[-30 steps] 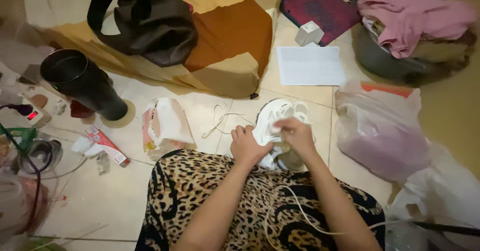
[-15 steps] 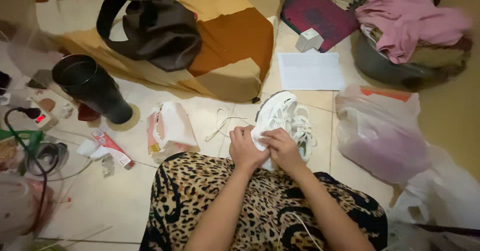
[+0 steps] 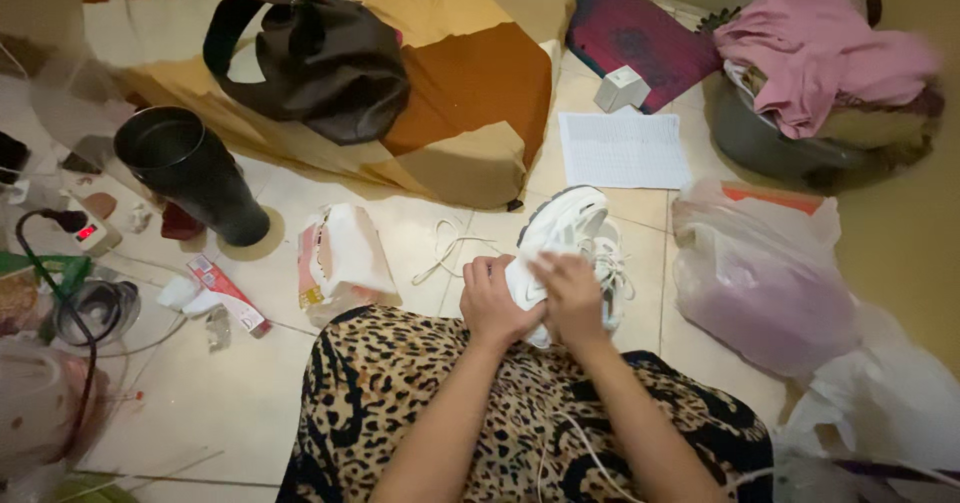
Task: The person removes the laces from a pair of white sneakers, then re-laces both shoes by threading the laces through the eyelets and tying them. The shoes remain on the floor throughout the process.
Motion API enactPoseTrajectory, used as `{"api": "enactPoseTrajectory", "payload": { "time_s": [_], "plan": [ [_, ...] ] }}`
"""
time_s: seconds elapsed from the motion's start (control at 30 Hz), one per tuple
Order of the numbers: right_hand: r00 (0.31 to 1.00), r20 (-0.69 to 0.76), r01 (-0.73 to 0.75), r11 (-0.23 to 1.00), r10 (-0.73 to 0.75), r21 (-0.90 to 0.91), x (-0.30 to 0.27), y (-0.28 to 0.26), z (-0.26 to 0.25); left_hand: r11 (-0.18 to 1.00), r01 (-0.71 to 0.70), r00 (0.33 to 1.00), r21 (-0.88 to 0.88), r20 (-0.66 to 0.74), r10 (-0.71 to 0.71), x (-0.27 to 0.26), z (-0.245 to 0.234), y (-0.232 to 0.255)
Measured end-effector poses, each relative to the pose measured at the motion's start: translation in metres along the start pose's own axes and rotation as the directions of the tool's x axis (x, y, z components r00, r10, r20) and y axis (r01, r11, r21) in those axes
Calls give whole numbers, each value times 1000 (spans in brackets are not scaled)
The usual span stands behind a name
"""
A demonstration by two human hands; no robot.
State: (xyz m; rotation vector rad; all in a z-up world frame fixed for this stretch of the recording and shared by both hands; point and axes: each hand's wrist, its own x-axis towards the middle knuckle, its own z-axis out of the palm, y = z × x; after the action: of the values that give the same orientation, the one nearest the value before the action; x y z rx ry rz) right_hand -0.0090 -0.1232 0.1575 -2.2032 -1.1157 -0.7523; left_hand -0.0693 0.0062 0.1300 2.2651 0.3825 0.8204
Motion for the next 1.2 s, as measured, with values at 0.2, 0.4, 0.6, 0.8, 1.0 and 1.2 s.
{"api": "enactPoseTrajectory", "payload": {
  "time_s": [0.2,0.4,0.6,0.8,1.0,1.2],
  "plan": [
    [991,4,-136,989,136,57,-7,7,-18,1000,-5,998,-23,57,6,1,7,2],
    [869,-109,-449,861,483,241,19,33,-32,997,38,996,-61,78,-33,2,0,7],
    [984,-59,-158,980,166,121,-7,-14,-27,994,98,995,-55,41,-95,1,4,1],
    [964,23,-265,952,265,155,14,5,-44,987,115,993,-112,7,-115,0,14,-3],
    [968,-60,-241,969,244,49,51,17,-23,974,172,984,-146,-16,-176,0,12,-5],
    [987,127,-121,976,99,183,18,-21,-31,969,182,976,-168,-89,-198,-3,17,-15]
  ]
}}
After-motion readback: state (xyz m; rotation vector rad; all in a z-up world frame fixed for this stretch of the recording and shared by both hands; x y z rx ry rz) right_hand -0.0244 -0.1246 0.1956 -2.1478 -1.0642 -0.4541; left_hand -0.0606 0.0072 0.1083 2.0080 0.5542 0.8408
